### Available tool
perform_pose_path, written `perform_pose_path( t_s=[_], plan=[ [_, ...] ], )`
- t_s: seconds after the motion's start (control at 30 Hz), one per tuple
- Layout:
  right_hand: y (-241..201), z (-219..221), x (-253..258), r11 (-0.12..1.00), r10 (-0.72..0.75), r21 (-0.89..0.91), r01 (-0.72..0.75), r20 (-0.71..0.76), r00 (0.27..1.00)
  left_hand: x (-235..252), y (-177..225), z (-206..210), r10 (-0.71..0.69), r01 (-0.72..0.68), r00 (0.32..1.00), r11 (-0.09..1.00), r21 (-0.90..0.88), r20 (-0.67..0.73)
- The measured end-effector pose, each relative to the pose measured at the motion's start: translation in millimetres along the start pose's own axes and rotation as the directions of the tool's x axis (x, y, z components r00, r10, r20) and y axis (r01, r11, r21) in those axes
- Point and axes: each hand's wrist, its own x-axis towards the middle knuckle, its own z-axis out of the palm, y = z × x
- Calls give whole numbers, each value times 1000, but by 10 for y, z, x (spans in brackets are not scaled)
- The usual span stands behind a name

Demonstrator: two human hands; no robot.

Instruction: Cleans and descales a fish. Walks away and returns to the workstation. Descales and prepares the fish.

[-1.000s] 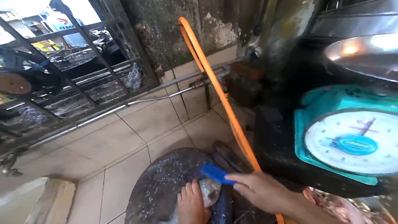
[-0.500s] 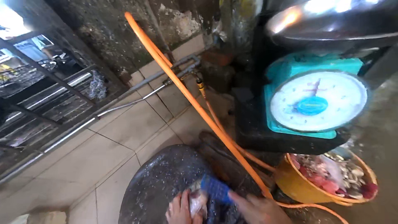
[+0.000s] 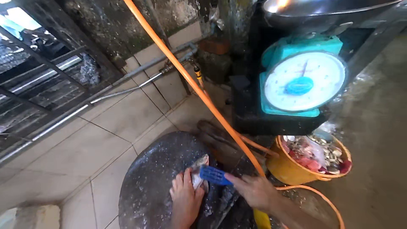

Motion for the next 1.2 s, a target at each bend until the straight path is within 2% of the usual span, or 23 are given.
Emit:
perform_pose_path(
  t_s=[0.07, 0.17, 0.27, 0.33, 0.37, 0.47, 0.57, 0.6, 0.67, 0.77, 0.83, 0.87, 0.93, 1.0, 1.03, 1.07, 1.17, 1.2],
  plan=[
    [59, -9, 63, 998, 57, -8, -58, -33, 998, 18, -3, -15, -8, 8, 1000, 1000, -1, 26],
    [20, -7, 41, 999, -51, 7, 52, -34, 998, 32, 11, -33, -32, 32, 999, 999, -18, 29],
    [166, 1, 103, 1000, 13, -13, -13, -47, 999, 20, 50, -15, -48, 48, 999, 999, -6, 12],
    [141, 2, 106, 998, -70, 4, 70, -58, 996, 43, 30, -4, -44, 44, 999, 999, -17, -12],
    [149, 29, 75, 996, -88, 16, 89, -54, 995, 34, 12, 10, -41, 40, 999, 999, -20, -24],
    [286, 30, 90, 1000, 17, 15, -17, -28, 999, 0, 22, -9, -58, 58, 998, 998, -19, 10],
    [215, -7, 98, 996, -73, 54, 73, -1, 997, -16, 58, -65, -72, 73, 997, 997, -20, 37],
    [245, -13, 104, 998, -37, 45, 36, 29, 999, -31, 66, -82, -79, 80, 995, 997, -23, 61],
    [310, -98, 208, 997, 68, 13, -70, 78, 995, -28, 41, -159, -101, 114, 985, 990, -86, 139],
    [87, -251, 168, 997, 28, 71, -32, 64, 998, 75, -40, -312, -120, 234, 948, 891, -389, 296],
    [-27, -226, 60, 994, 73, 71, -78, 70, 995, 158, -5, -299, -106, 231, 961, 820, -524, 257],
    [-27, -180, 39, 993, 113, 35, -113, 20, 993, 188, 9, -245, -74, 180, 974, 824, -537, 214],
    [-74, -178, 50, 981, 193, -10, -194, -40, 980, 241, 39, -125, -1, 42, 997, 866, -499, 82],
    [-307, -312, 38, 964, 258, 49, -261, 53, 965, 245, 21, -27, 22, -32, 999, 885, -464, -28],
    [-422, -377, 35, 953, 282, 78, -293, 125, 951, 244, 1, -6, 14, -37, 999, 881, -472, -52],
    [-470, -372, 23, 948, 301, 66, -311, 134, 944, 240, -23, 2, 10, -39, 998, 876, -481, -62],
    [-449, -353, 68, 938, 345, -58, -343, 21, 938, 226, -83, 10, 66, -93, 995, 890, -446, -76],
    [-532, -419, 97, 939, 341, -54, -339, 31, 939, 235, -102, 20, 95, -129, 990, 901, -414, -103]
  ],
)
